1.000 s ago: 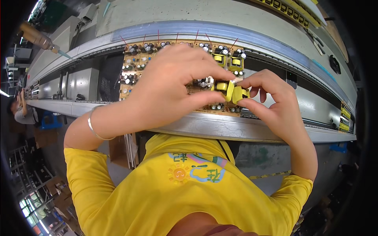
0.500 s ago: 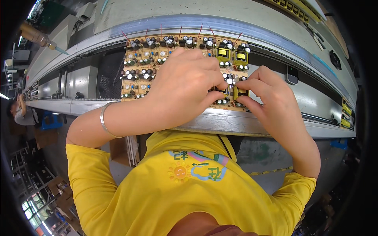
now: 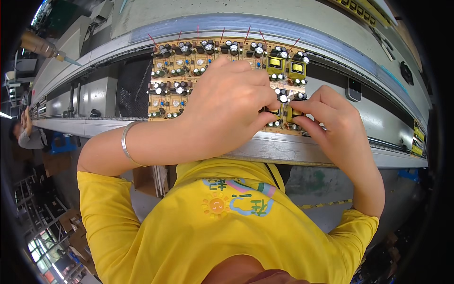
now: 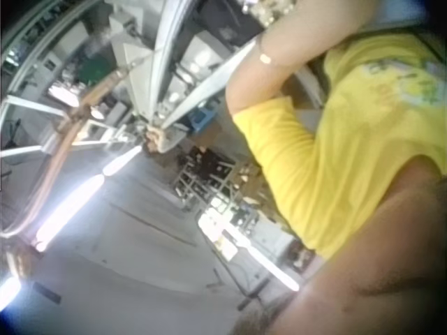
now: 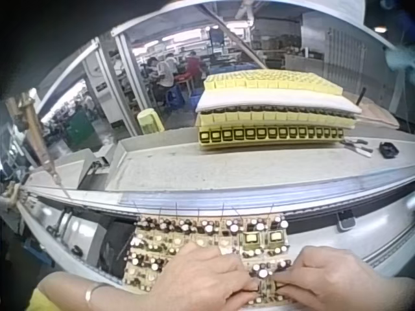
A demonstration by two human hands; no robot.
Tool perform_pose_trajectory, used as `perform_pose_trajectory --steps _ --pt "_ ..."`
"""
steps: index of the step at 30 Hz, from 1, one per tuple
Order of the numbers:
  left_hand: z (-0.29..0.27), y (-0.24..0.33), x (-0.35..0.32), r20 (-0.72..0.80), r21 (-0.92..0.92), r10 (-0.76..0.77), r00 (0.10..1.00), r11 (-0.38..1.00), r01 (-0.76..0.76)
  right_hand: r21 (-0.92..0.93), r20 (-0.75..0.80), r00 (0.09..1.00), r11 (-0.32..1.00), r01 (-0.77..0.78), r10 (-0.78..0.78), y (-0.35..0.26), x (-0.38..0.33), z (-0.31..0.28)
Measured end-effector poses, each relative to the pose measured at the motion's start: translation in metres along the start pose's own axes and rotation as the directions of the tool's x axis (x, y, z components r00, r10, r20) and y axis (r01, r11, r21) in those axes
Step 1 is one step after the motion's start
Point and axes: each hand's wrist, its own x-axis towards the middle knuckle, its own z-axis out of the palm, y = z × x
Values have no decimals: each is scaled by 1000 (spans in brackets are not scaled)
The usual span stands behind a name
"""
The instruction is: Placing electronic components onto printed circuit boards on a moving assembly line conveyor.
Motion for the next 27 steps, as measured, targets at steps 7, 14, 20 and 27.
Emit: perform_pose_trajectory --steps 7,14,20,27 --pt "3 2 7 23 -1 10 1000 1000 -10 -120 -29 1000 993 -1 -2 -8 -3 3" --pt "5 0 4 44 -47 -28 999 998 30 -92 -29 1000 996 -10 7 -5 -7 1" --pt "4 1 17 124 13 -25 992 1000 24 -106 -25 999 994 -31 28 -5 -6 -2" --pt "6 1 14 110 50 67 992 996 -73 -62 -57 997 997 50 -54 5 -9 -4"
